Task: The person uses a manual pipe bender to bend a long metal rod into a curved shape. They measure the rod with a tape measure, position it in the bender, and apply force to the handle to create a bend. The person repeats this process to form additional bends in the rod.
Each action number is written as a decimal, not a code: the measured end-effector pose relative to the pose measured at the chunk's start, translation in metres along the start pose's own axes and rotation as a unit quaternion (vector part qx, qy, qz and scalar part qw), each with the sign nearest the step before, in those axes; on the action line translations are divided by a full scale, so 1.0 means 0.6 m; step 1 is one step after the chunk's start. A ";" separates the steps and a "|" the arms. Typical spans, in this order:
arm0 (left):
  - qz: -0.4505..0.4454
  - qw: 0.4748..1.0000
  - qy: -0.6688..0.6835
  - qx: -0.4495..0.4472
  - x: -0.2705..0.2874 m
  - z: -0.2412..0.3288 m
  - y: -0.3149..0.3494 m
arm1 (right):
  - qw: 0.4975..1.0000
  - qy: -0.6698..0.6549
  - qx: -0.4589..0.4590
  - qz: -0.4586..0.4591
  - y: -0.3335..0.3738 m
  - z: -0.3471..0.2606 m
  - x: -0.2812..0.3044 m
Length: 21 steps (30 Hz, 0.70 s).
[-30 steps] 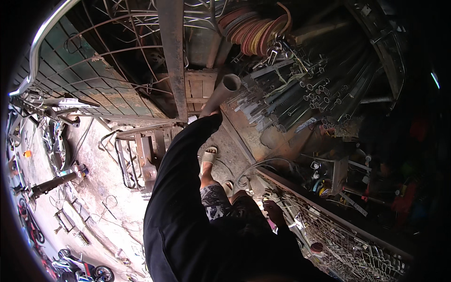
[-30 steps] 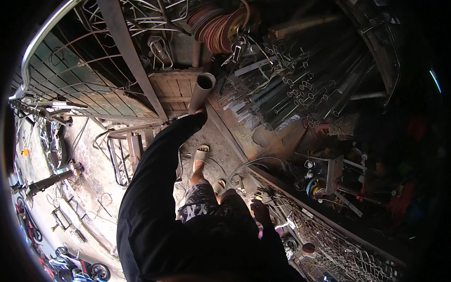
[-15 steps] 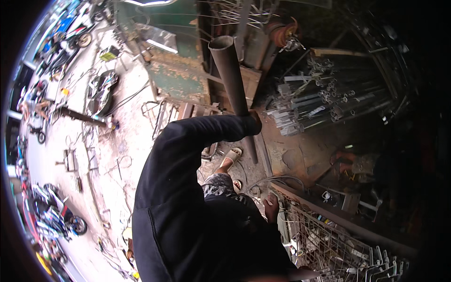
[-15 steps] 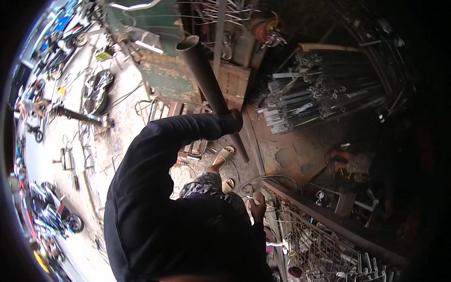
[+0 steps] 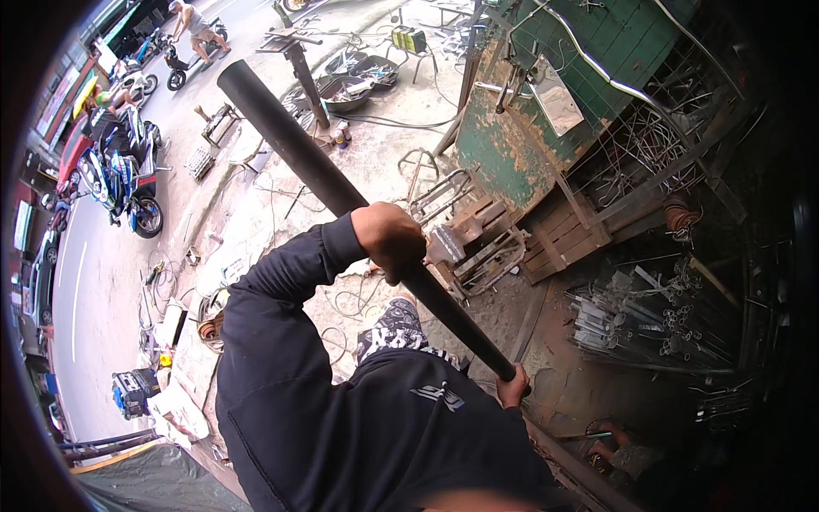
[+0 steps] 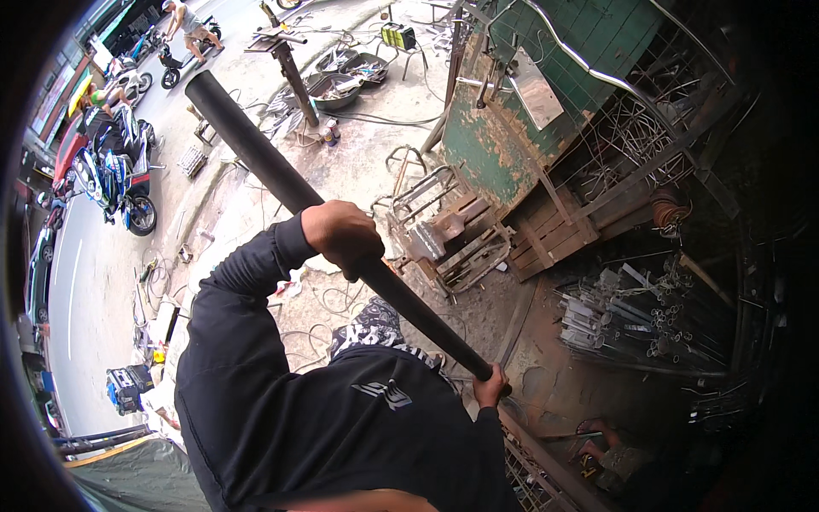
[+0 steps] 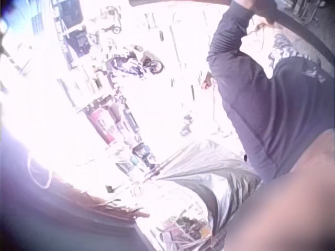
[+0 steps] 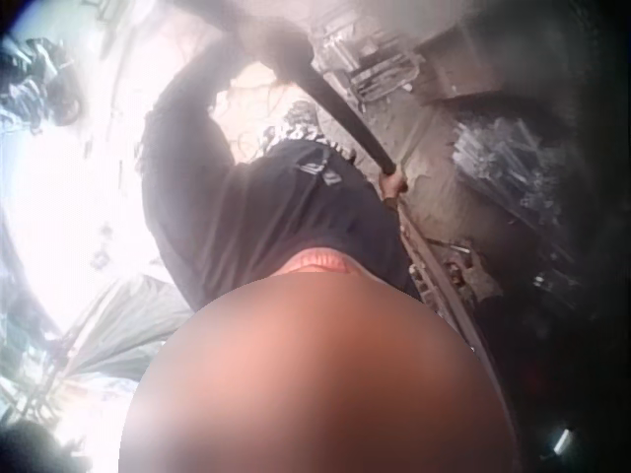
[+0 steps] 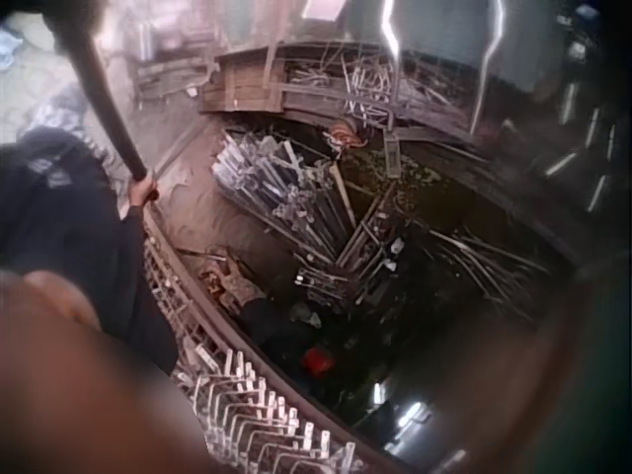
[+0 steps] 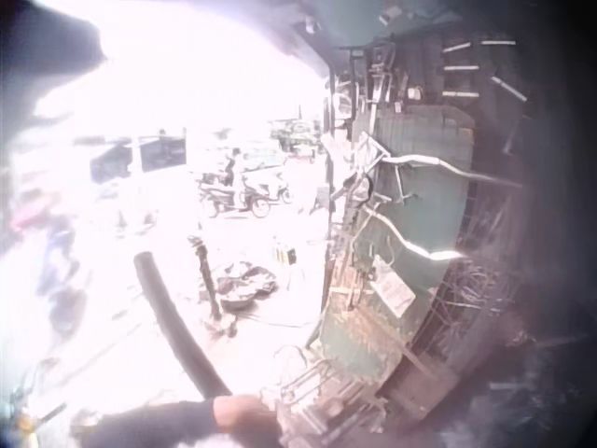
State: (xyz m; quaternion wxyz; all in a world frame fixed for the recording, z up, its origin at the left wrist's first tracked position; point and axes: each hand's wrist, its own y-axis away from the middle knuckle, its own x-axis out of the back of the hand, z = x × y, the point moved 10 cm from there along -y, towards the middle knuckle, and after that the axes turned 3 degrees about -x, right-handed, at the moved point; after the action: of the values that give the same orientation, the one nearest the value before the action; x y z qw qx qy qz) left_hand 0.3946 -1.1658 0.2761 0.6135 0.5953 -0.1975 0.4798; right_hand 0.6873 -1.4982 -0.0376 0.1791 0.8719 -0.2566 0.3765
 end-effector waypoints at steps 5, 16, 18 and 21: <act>0.110 0.988 0.060 0.095 -0.189 -0.154 0.147 | 0.990 0.107 0.074 -0.052 -0.036 -0.128 -0.043; 0.210 0.956 0.089 0.186 -0.472 -0.460 0.412 | 0.953 0.232 0.160 -0.112 -0.103 -0.510 -0.268; 0.277 0.945 0.038 0.169 -0.455 -0.498 0.442 | 0.953 0.239 0.164 -0.089 -0.114 -0.555 -0.280; 0.321 0.930 0.003 0.182 -0.448 -0.568 0.452 | 0.955 0.245 0.158 -0.059 -0.137 -0.608 -0.303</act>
State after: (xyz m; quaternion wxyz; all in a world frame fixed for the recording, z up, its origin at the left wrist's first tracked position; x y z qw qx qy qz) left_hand -0.0647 -0.9935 0.1311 0.3087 0.6002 -0.2854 0.6804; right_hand 0.4229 -1.1909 0.0546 0.1186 0.7835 -0.0907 0.6031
